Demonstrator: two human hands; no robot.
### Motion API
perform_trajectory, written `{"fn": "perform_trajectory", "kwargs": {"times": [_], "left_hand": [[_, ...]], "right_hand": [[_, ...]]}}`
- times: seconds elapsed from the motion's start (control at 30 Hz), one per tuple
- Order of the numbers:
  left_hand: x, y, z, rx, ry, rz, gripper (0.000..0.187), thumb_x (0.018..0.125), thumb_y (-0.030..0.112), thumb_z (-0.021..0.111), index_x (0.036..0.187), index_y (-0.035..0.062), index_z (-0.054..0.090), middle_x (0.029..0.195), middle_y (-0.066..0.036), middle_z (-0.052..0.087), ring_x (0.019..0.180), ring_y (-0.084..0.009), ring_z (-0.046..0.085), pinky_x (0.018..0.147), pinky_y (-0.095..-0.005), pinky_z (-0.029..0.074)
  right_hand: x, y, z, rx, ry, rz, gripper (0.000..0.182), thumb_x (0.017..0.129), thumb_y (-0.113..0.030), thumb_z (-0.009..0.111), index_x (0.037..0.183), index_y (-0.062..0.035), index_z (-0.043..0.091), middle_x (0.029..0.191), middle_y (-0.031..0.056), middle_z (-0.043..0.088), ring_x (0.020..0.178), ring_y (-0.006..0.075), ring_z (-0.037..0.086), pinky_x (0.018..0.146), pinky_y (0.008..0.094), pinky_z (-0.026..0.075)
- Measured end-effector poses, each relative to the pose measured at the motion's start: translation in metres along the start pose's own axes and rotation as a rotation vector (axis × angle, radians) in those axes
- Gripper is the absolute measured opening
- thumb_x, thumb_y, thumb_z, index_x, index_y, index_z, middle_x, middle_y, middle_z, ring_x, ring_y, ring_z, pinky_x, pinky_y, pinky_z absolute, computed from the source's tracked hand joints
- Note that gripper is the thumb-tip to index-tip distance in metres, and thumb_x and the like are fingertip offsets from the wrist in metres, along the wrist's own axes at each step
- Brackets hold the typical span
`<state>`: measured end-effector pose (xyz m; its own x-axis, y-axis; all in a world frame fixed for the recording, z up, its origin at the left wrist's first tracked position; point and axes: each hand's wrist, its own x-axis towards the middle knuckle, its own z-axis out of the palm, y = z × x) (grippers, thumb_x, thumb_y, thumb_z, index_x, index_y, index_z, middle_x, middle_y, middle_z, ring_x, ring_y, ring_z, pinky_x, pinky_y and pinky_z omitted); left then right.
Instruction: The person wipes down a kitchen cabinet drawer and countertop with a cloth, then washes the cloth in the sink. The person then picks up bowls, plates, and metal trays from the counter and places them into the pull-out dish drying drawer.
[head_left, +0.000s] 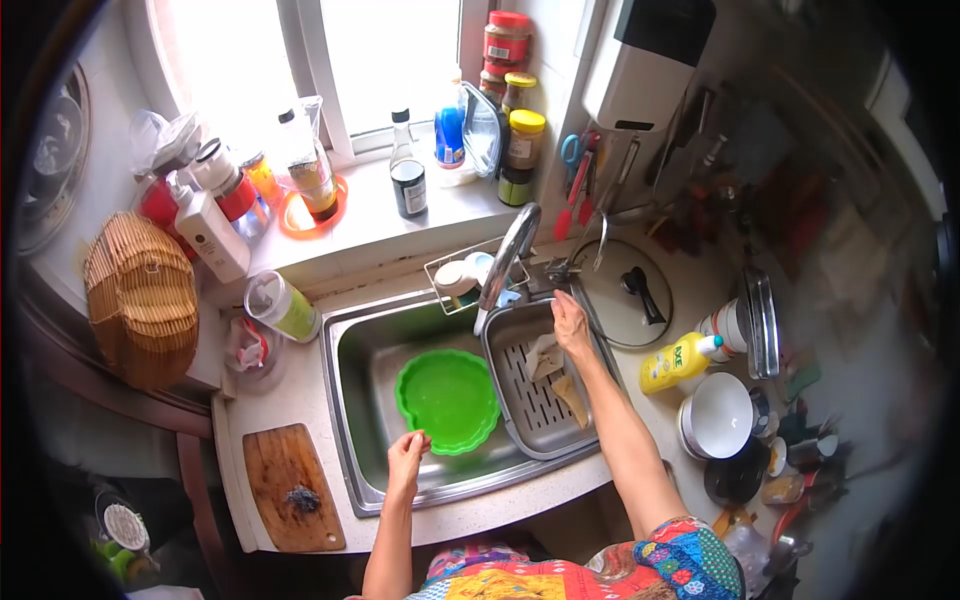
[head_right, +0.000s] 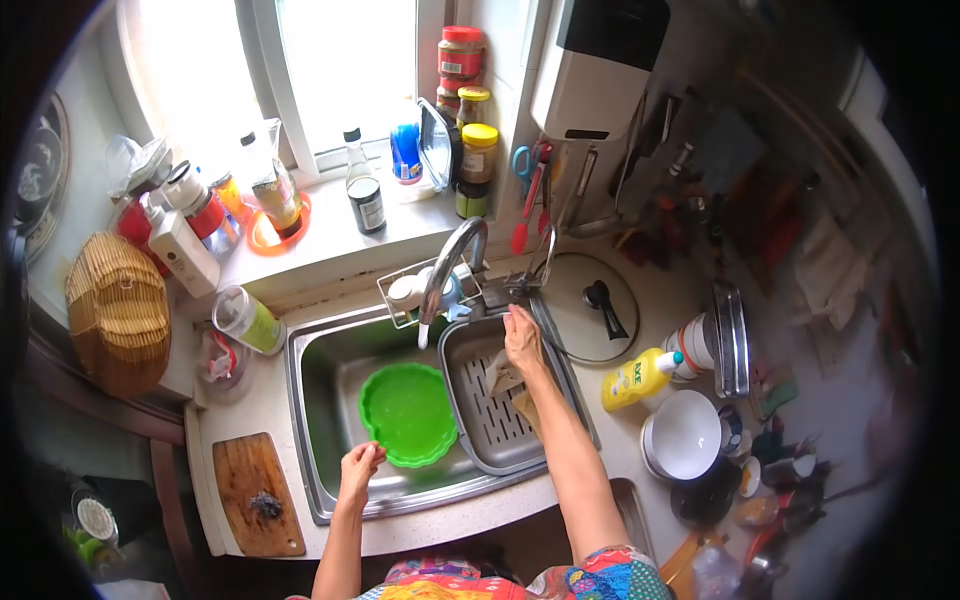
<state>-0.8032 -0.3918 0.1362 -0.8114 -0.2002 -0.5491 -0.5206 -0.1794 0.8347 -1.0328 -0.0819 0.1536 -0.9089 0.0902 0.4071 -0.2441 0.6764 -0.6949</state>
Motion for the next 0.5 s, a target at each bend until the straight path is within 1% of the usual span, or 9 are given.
{"fn": "perform_trajectory", "kwargs": {"times": [0.03, 0.1, 0.17, 0.2, 0.23, 0.3, 0.37, 0.43, 0.5], "left_hand": [[0.005, 0.010, 0.007, -0.004, 0.001, -0.005, 0.032, 0.087, 0.023, 0.051, 0.106, -0.0027, 0.053, 0.092, -0.010, 0.061, 0.085, -0.0169, 0.058, 0.079, -0.0281, 0.042], [0.017, 0.026, 0.022, -0.198, -0.010, -0.073, 0.031, 0.088, 0.021, 0.047, 0.110, -0.0009, 0.049, 0.102, -0.012, 0.059, 0.092, -0.0207, 0.057, 0.082, -0.0300, 0.042], [0.045, 0.024, 0.037, -0.405, -0.001, -0.113, 0.031, 0.089, 0.019, 0.044, 0.114, 0.0003, 0.046, 0.107, -0.012, 0.056, 0.096, -0.0234, 0.056, 0.084, -0.0315, 0.042], [0.063, 0.019, 0.045, -0.601, 0.009, -0.145, 0.032, 0.090, 0.017, 0.042, 0.118, 0.0015, 0.042, 0.112, -0.013, 0.054, 0.100, -0.0260, 0.054, 0.087, -0.0329, 0.041], [0.081, 0.013, 0.053, -0.605, 0.009, -0.146, 0.032, 0.090, 0.017, 0.042, 0.118, 0.0015, 0.042, 0.112, -0.013, 0.054, 0.100, -0.0260, 0.054, 0.087, -0.0329, 0.041], [0.123, 0.001, 0.071, -0.879, 0.009, -0.275, 0.025, 0.090, 0.013, 0.040, 0.113, 0.0036, 0.043, 0.107, -0.012, 0.054, 0.093, -0.0264, 0.056, 0.079, -0.0343, 0.045], [0.158, -0.006, 0.083, -1.041, -0.068, -0.354, 0.021, 0.090, 0.014, 0.039, 0.108, 0.0047, 0.044, 0.099, -0.011, 0.055, 0.085, -0.0258, 0.056, 0.072, -0.0346, 0.047], [0.190, -0.018, 0.089, -1.197, -0.146, -0.440, 0.017, 0.090, 0.014, 0.039, 0.104, 0.0059, 0.045, 0.090, -0.010, 0.056, 0.077, -0.0251, 0.057, 0.065, -0.0349, 0.049], [0.216, -0.036, 0.089, -1.354, -0.856, -0.365, 0.014, 0.091, 0.017, 0.037, 0.094, 0.0070, 0.046, 0.079, -0.009, 0.055, 0.063, -0.0232, 0.054, 0.053, -0.0329, 0.047]], "right_hand": [[-0.004, -0.015, -0.004, -0.003, -0.006, 0.000, 0.030, 0.085, -0.019, 0.046, 0.102, 0.0031, 0.056, 0.103, 0.0193, 0.056, 0.099, 0.0335, 0.052, 0.088, 0.0346, 0.040], [-0.012, -0.047, -0.003, -0.117, 0.230, -0.093, 0.023, 0.084, -0.017, 0.049, 0.094, 0.0020, 0.058, 0.091, 0.0166, 0.061, 0.081, 0.0275, 0.060, 0.075, 0.0338, 0.047], [-0.033, -0.066, 0.020, 0.247, -0.025, 0.370, 0.017, 0.083, -0.016, 0.053, 0.085, 0.0000, 0.059, 0.075, 0.0119, 0.061, 0.058, 0.0178, 0.059, 0.052, 0.0292, 0.049], [-0.042, -0.084, 0.033, 0.485, -0.118, 0.611, 0.016, 0.083, -0.016, 0.054, 0.081, -0.0008, 0.058, 0.067, 0.0084, 0.058, 0.050, 0.0131, 0.054, 0.043, 0.0253, 0.043], [-0.050, -0.101, 0.045, 0.724, -0.210, 0.850, 0.016, 0.082, -0.016, 0.055, 0.077, -0.0016, 0.057, 0.060, 0.0050, 0.055, 0.042, 0.0084, 0.048, 0.035, 0.0214, 0.037], [-0.055, -0.102, 0.082, 0.945, -0.372, 1.140, 0.016, 0.082, -0.016, 0.056, 0.079, 0.0002, 0.056, 0.057, 0.0026, 0.050, 0.040, 0.0076, 0.043, 0.033, 0.0190, 0.030], [-0.055, -0.105, 0.106, 1.121, -0.500, 1.254, 0.016, 0.081, -0.014, 0.057, 0.081, 0.0015, 0.055, 0.056, 0.0011, 0.047, 0.041, 0.0058, 0.039, 0.033, 0.0181, 0.026], [-0.053, -0.109, 0.113, 1.139, -0.548, 1.208, 0.013, 0.079, -0.009, 0.056, 0.084, 0.0025, 0.055, 0.058, 0.0028, 0.049, 0.042, 0.0072, 0.042, 0.034, 0.0182, 0.029], [-0.053, -0.110, 0.105, 1.152, -0.590, 1.170, 0.013, 0.077, -0.005, 0.055, 0.087, 0.0034, 0.055, 0.060, 0.0045, 0.052, 0.043, 0.0085, 0.045, 0.034, 0.0183, 0.032]]}}
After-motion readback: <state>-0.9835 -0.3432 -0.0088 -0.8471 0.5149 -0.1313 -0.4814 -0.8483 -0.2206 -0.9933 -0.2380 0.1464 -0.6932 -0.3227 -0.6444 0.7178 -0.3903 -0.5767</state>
